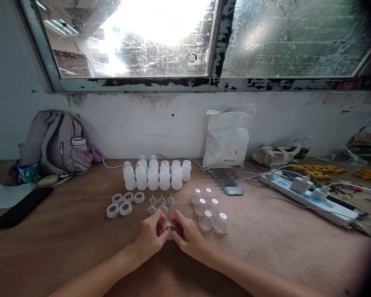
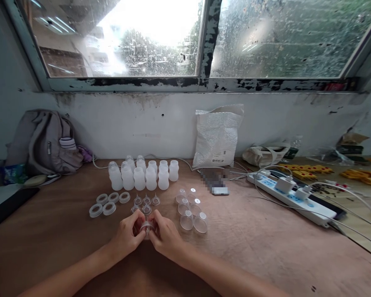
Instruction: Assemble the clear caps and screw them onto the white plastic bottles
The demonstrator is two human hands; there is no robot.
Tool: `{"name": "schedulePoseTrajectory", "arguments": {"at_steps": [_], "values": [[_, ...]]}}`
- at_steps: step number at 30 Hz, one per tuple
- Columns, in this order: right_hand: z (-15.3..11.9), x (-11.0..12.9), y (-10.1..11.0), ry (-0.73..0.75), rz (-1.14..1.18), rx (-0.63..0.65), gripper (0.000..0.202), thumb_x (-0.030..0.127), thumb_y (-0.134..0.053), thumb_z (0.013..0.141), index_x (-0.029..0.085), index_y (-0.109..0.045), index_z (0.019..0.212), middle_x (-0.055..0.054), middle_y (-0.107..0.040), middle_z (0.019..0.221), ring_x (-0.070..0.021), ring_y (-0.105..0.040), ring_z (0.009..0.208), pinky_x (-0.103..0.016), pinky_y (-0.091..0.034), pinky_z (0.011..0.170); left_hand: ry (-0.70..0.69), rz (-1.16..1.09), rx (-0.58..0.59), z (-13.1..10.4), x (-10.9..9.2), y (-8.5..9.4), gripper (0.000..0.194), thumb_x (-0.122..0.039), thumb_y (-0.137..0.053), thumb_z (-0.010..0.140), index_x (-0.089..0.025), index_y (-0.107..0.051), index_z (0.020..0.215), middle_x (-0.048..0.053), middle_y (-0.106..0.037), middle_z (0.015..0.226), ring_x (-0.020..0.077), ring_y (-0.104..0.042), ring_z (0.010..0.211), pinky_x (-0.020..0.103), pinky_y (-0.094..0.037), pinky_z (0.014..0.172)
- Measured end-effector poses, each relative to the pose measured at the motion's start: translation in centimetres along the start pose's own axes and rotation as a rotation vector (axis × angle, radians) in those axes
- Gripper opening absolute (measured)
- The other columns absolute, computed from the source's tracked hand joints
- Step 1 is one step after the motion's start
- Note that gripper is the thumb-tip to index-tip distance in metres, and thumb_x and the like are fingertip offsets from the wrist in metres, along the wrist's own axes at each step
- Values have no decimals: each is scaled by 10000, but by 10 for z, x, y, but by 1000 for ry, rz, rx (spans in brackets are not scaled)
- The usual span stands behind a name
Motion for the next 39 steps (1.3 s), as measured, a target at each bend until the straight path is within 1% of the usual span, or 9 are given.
{"name": "schedulePoseTrajectory", "arguments": {"at_steps": [8, 13, 15, 19, 25, 28, 31, 36, 39], "values": [[-1, 15, 8, 37, 231, 117, 154, 242, -467, 809, 172, -523, 934, 26, -494, 647, -93, -455, 546, -209, -363, 525, 53, 13, -8, 2, 6, 3, 132, -107, -469, 662, -205, -404, 722, -59, -461, 596, 103, -427, 534, 209, -311, 536], [5, -8, -1, -342, 686, 103, 308, 401, -462, 813, 179, -472, 1026, 38, -516, 648, -76, -471, 400, -201, -364, 384, 57, -113, -14, 5, 7, 4, 79, -158, -475, 726, -199, -407, 727, -59, -449, 612, 94, -411, 534, 198, -311, 516], [7, -14, -5, -392, 776, 114, 316, 423, -511, 784, 172, -476, 973, 38, -532, 649, -68, -470, 371, -188, -344, 352, 56, -203, 9, 7, 8, 4, 82, -196, -491, 749, -196, -410, 734, -58, -457, 616, 91, -420, 539, 191, -315, 504], [9, -15, -6, -376, 811, 128, 291, 432, -574, 749, 156, -491, 791, 43, -533, 597, -54, -461, 360, -173, -327, 346, 61, -325, 30, 9, 12, 3, 127, -230, -537, 752, -187, -421, 727, -56, -483, 597, 86, -436, 530, 183, -332, 491], [9, -16, -3, -421, 892, 4, 345, 490, -566, 739, 177, -439, 673, 67, -480, 516, -54, -422, 343, -181, -336, 339, 141, -470, 138, 8, 7, 3, 137, -314, -489, 810, -183, -454, 827, -17, -581, 655, 101, -523, 530, 179, -368, 450], [10, -16, -1, -428, 868, -37, 382, 512, -507, 774, 178, -409, 616, 72, -453, 476, -46, -384, 314, -170, -299, 310, 148, -434, 96, 6, 4, 6, 153, -306, -487, 816, -182, -484, 905, -24, -570, 630, 99, -524, 521, 187, -390, 474], [10, -14, -1, -426, 831, -42, 409, 518, -490, 782, 174, -401, 579, 74, -428, 455, -37, -351, 297, -164, -252, 283, 126, -438, 67, 6, 4, 6, 171, -295, -503, 808, -182, -499, 936, -4, -594, 731, 95, -540, 542, 203, -430, 516], [9, -17, -4, -480, 817, -79, 432, 509, -496, 782, 170, -393, 535, 80, -385, 404, -33, -320, 271, -163, -210, 265, 171, -513, 53, 7, 7, 0, 227, -381, -461, 830, -164, -503, 776, -30, -529, 612, 79, -496, 447, 168, -361, 387], [9, -22, -7, -524, 872, -111, 430, 515, -517, 763, 171, -392, 536, 79, -393, 409, -35, -325, 273, -161, -229, 264, 147, -498, 49, 6, 5, -1, 238, -388, -460, 831, -163, -508, 769, -24, -546, 627, 79, -501, 455, 168, -365, 396]]}}
Point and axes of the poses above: each hand's wrist, its own z-axis towards the middle knuckle, its own y-axis out of the back of the hand, x = y × z, the point moved 3 cm from there along z, towards the middle knuckle
